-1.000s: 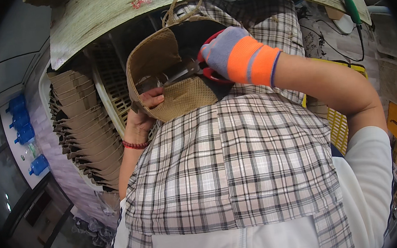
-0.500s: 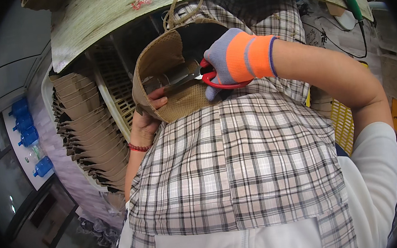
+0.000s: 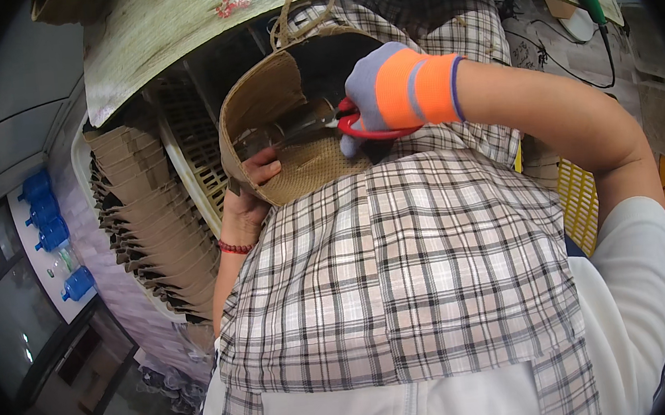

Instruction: The person applies hot glue to the inner edge of a shoe upper and then uses scissors to trim excess material from the sole area. The person handles multiple shoe uppers, placing finished units on the table.

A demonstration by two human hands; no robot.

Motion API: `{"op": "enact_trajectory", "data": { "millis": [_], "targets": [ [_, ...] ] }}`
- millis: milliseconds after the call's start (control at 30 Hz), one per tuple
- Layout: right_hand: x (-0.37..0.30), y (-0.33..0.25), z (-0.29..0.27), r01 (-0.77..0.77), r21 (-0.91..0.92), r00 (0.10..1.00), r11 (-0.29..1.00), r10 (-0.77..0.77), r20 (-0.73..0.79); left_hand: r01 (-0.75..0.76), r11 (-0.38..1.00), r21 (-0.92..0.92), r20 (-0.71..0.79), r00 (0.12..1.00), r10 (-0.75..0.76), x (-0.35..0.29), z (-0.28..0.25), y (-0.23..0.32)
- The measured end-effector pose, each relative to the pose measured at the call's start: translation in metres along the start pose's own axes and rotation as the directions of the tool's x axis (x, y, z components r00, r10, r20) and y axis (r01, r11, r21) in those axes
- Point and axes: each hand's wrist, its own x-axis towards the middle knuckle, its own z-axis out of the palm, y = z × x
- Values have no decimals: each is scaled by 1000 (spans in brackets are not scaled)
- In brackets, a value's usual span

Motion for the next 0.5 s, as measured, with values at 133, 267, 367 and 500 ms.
{"op": "enact_trajectory", "data": {
  "millis": [133, 267, 367, 500],
  "targets": [
    [10, 37, -3, 29, 170, 989, 985, -52, 135, -205, 977, 58, 16, 979, 204, 1, 3, 8],
    [36, 70, 6, -18, 514, 876, 858, -234, 423, -455, 885, -99, 9, 889, 458, 25, 19, 20],
    [47, 62, -10, -27, 629, 810, 777, -352, 469, -470, 845, -256, 83, 860, 503, 46, 3, 21],
    [56, 51, -23, 10, 596, 776, 803, -383, 502, -498, 861, -100, 52, 862, 505, 48, 30, 36]
  ]
}}
